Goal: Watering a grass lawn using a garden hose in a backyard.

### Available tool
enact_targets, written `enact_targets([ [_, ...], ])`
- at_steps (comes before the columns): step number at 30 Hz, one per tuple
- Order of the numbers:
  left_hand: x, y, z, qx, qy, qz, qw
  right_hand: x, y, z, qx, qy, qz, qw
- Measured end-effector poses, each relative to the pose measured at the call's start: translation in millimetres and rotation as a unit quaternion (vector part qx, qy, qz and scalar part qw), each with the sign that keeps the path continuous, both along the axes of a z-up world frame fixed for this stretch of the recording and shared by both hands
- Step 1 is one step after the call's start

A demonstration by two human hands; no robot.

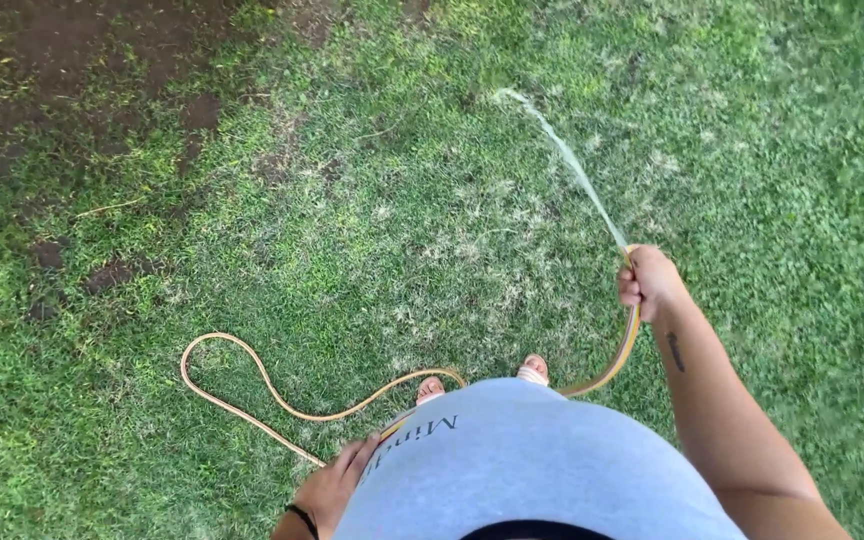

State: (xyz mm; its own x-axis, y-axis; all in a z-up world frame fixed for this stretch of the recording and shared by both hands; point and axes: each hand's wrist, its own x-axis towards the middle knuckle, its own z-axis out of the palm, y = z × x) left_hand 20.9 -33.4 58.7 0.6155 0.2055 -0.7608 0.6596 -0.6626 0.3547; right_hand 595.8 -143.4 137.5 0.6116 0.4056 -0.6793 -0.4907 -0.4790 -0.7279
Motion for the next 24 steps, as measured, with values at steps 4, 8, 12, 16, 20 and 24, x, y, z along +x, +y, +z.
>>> enact_targets([
  [4,4,-1,14,-0.011,0.011,0.016,1.000,-10,14,4,-0.003,0.010,0.003,1.000],
  [8,10,-1,25,-0.009,0.031,0.013,0.999,-17,30,9,-0.009,0.005,0.051,0.999],
  [12,16,-3,48,-0.020,0.045,0.039,0.998,-22,46,8,-0.018,-0.001,0.083,0.996],
  [16,15,-4,44,-0.030,0.050,0.048,0.997,-37,65,25,0.003,0.007,0.109,0.994],
  [20,13,-7,41,-0.027,0.042,0.041,0.998,-52,84,43,0.012,0.006,0.141,0.990],
  [24,12,-12,39,-0.017,0.028,0.032,0.999,-62,98,55,0.027,0.010,0.158,0.987],
])
